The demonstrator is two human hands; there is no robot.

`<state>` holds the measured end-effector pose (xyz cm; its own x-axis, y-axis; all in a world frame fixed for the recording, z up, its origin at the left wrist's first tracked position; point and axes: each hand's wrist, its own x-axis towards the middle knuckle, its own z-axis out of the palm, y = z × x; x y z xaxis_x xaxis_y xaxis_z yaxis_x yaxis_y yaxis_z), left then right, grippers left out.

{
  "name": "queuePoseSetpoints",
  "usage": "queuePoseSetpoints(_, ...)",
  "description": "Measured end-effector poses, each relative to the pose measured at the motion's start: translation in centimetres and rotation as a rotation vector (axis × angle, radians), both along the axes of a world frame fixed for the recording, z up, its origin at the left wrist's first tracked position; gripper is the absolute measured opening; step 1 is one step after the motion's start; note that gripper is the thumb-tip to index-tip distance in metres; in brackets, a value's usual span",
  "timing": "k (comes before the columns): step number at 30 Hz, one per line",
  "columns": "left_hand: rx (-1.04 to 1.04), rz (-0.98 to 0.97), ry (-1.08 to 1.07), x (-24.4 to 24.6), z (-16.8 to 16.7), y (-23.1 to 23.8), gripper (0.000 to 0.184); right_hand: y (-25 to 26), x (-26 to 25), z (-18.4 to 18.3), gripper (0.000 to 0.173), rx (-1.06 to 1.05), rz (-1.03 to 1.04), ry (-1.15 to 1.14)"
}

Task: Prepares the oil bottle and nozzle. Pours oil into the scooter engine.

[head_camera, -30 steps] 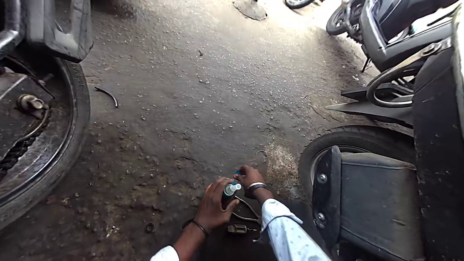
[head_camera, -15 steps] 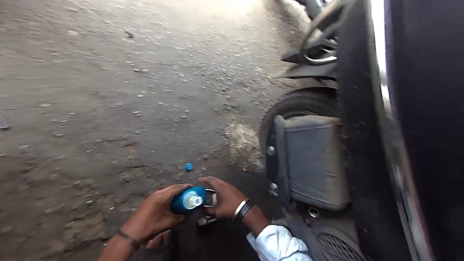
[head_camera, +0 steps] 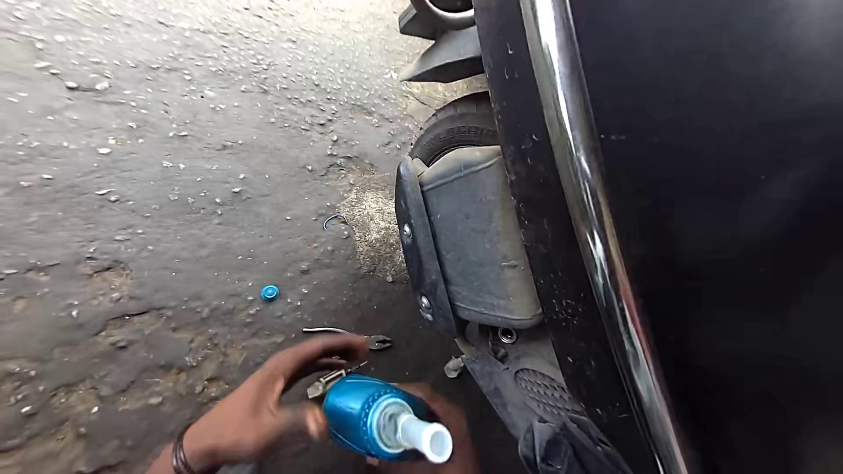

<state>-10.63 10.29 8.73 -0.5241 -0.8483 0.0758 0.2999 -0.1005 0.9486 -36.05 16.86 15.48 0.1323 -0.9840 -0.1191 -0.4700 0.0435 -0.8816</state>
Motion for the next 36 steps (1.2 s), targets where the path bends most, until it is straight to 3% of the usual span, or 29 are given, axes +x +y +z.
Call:
queuePoseSetpoints(2,0.322,-0.011,-0.008,0.9,-2.5,0.6,0.091,-1.1,-0.7,0.1,0.064,-0.042,0.130,-0.052)
queuePoseSetpoints(4,0.532,-0.238,-0.061,1.1,-3.7,1.2,0.091,-2.3,-0.7,0.4,0.063,-0.068,0.252,-0.161)
queuePoseSetpoints(8,0.812,-0.536,0.301,-0.3,-1.5,3.0,0.084,-4.5,1.8,2.5,0.071,0.026,0.397,-0.275)
queuePoseSetpoints(9,0.830,-0.541,0.384,-0.5,-1.0,3.5,0.078,-5.3,2.3,2.9,0.072,0.045,0.445,-0.310)
queuePoseSetpoints(12,0.820,-0.219,0.442,-0.4,3.0,4.7,0.036,-7.9,3.3,2.9,0.074,-0.017,0.557,-0.386)
queuePoseSetpoints(16,0.680,0.062,0.639,-0.6,0.4,5.2,0.068,-6.1,5.2,3.3,0.092,-0.098,0.358,-0.202)
queuePoseSetpoints(18,0.615,0.246,0.692,-0.9,-0.2,6.2,0.065,-2.8,6.2,3.6,0.108,-0.053,0.263,-0.132)
queuePoseSetpoints(21,0.496,0.466,0.647,-0.9,0.4,5.5,0.042,-0.2,8.4,4.2,0.116,-0.040,0.120,-0.055)
queuePoseSetpoints(23,0.478,0.461,0.681,-1.5,-3.0,4.9,0.046,1.1,9.7,3.7,0.118,0.033,-0.065,0.158)
queuePoseSetpoints(25,0.493,0.386,0.782,-3.0,-6.4,6.0,0.069,2.8,10.2,1.8,0.113,0.124,-0.268,0.310)
queuePoseSetpoints(28,0.522,0.324,0.756,-5.3,-7.7,6.6,0.088,3.8,8.7,-1.6,0.079,0.018,-0.502,0.217)
queuePoseSetpoints(31,0.591,0.174,0.657,-6.9,-9.3,7.6,0.100,4.6,5.2,-3.0,0.064,-0.040,-0.516,0.140)
queuePoseSetpoints(36,0.783,0.200,0.463,-8.0,-10.8,10.4,0.098,4.2,0.4,-4.4,0.059,0.196,-0.487,-0.081)
